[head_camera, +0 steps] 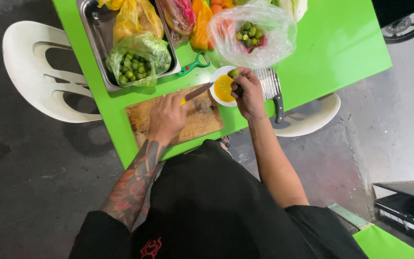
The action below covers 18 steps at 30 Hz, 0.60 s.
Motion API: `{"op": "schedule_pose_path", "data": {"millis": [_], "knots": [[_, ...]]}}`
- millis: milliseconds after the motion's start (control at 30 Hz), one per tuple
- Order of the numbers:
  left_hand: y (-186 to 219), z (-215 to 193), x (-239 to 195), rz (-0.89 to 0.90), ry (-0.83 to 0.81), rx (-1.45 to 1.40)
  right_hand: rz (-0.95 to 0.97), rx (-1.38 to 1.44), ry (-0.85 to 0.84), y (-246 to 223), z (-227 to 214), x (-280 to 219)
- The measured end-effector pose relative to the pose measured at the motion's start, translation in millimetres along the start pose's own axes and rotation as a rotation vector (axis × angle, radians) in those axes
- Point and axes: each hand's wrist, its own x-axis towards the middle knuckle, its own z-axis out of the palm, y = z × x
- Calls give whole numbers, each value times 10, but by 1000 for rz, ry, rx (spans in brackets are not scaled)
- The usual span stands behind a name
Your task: The person cuts small green fruits on a wooden cutting board using a small knife and squeezes the juice into a white bowl. The person repeatedly picks up fruits from a plastic bag, cuts them, and squeezes them over the bowl.
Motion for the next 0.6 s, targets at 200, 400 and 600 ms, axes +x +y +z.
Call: {"op": "schedule_pose_path", "data": {"millis": [200, 400, 600], "knots": [[-462, 317, -652, -104, -88, 285, 198, 4, 37, 32, -314, -93], [309, 531, 113, 81, 27, -247, 382, 56, 18, 367, -437, -246], [654, 767, 453, 222, -116, -254, 448, 86, -7, 456, -550, -311]]}}
